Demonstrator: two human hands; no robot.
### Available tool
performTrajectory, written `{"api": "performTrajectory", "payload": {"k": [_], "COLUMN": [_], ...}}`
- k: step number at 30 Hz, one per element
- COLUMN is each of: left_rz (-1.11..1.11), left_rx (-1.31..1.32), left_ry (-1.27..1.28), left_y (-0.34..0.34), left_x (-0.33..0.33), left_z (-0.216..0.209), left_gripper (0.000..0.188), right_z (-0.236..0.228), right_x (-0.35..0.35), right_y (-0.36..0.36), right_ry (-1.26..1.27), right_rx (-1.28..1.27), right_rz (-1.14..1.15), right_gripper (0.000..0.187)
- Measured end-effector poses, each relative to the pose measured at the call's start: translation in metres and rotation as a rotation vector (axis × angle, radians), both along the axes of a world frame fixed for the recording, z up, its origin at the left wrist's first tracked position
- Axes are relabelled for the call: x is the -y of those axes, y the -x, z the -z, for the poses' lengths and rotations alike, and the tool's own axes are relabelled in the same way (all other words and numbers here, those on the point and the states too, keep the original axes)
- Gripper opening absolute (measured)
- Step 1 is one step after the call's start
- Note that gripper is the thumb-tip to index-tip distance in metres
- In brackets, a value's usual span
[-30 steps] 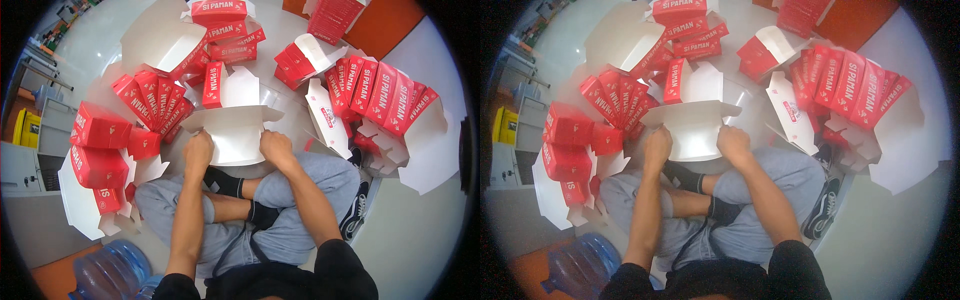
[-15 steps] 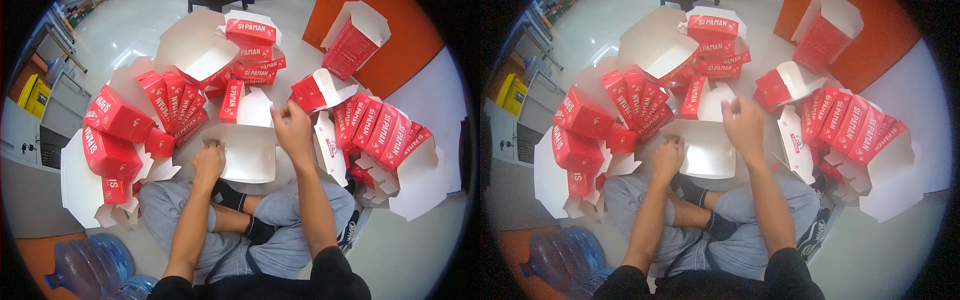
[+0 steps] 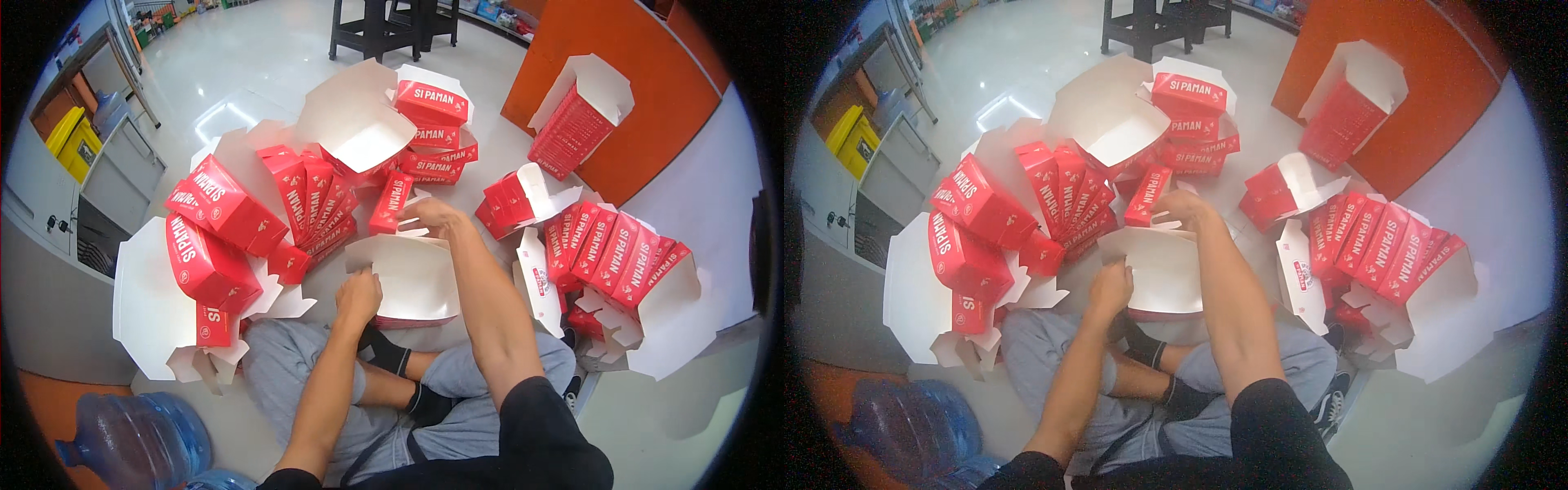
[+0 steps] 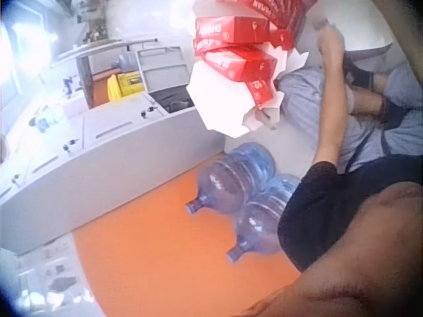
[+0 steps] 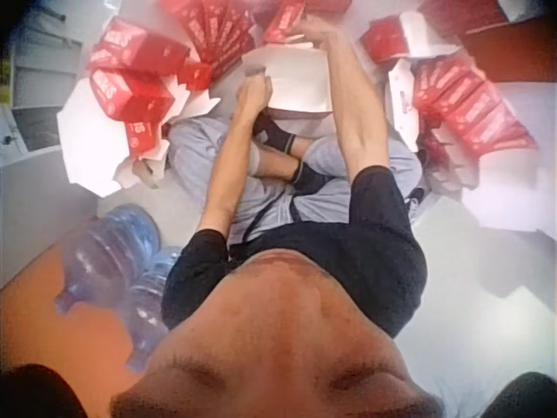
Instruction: The person sits on the floor and assembles red and white cardboard takeout boxes. They fold the flat pieces into shape, tuck the flaps into slots, and stack the finished boxes into a pile.
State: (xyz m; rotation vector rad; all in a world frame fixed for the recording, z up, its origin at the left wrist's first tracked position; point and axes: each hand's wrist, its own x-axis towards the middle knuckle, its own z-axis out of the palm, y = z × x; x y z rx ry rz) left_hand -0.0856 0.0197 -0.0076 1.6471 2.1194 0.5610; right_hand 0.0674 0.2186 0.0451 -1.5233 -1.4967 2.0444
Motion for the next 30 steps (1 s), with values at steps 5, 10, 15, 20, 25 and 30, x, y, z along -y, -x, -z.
{"api": "performTrajectory", "payload": {"k": [5,10,15,20,25,30], "left_rz": [0.040,0.025,-0.032,-0.032,-0.140,-0.290], "left_rx": [-0.004,0.057,0.047,0.505,1.217,1.228], "left_ry": [0.115,0.033,0.001,-0.111,-0.012,0.123], "left_y": [0.000,-0.011,-0.002,-0.001,0.022,0.019], "left_x": [-0.002,-0.001,0.005,-0.001,-0.010,-0.007], "left_z": [0.002,-0.004,-0.027,-0.015,0.015,-0.019], "left_gripper": [0.033,0.031,0.037,0.029,0.031,0.039], "right_z": [-0.007,-0.046,-0.195,-0.194,-0.123,-0.044], "right_x": [-0.007,-0.020,0.123,0.226,0.260,0.242], "right_y": [-0.036,-0.113,-0.100,-0.137,-0.121,-0.133], "right_ry": [-0.038,-0.241,-0.824,-1.279,-1.164,-1.198], "right_rx": [-0.226,-0.764,-0.652,-0.208,0.020,0.331], "right_rz": [0.525,0.732,0.515,-0.440,-0.655,-0.506], "right_gripper": [0.024,0.025,0.039,0.042,0.042,0.040]}}
